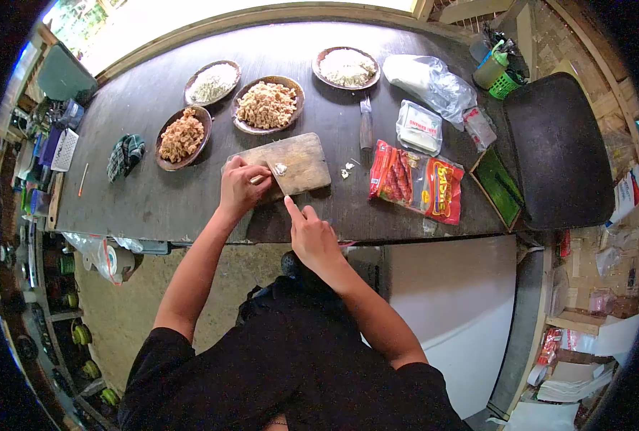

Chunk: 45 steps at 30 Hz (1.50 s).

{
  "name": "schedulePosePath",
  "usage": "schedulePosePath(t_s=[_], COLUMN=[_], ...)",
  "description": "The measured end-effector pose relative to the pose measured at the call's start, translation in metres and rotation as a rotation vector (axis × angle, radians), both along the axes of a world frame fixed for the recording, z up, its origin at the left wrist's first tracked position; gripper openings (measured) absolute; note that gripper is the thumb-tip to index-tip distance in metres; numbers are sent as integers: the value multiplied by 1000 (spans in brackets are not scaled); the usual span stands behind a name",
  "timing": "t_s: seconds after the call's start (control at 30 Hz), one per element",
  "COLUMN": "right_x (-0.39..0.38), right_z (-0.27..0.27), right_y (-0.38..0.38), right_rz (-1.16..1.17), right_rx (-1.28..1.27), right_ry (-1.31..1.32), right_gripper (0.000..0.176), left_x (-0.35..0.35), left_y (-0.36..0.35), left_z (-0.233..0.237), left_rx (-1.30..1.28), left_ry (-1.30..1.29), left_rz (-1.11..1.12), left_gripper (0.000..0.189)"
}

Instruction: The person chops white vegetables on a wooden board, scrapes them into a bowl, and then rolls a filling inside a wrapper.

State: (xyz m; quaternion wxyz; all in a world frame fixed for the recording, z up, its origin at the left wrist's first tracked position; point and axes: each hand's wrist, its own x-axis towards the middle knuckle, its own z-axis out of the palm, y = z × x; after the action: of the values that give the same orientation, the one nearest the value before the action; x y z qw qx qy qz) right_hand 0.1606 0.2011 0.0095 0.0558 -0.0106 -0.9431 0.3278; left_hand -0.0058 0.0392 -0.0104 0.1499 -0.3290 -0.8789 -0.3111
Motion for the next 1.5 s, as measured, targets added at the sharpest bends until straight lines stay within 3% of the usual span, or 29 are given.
schedulePosePath(t_s=[0.93,1.07,1.37,1.5], right_x=[-2,-3,0,3], right_z=[1,-5,-3,2], right_y=[1,0,2,2], right_rz=[-3,-5,-20,6], right_rx=[-8,-64,67,-16], right_ry=[36,54,41,35], right_gripper=[50,51,54,53], left_x=[3,3,4,1], left_y=[-1,-1,-1,-2], left_z=[3,2,4,-3], left_rx=[-90,-72,-65,-5], left_ry=[33,14,74,76], left_rz=[15,20,8,-18], left_gripper=[11,12,9,9])
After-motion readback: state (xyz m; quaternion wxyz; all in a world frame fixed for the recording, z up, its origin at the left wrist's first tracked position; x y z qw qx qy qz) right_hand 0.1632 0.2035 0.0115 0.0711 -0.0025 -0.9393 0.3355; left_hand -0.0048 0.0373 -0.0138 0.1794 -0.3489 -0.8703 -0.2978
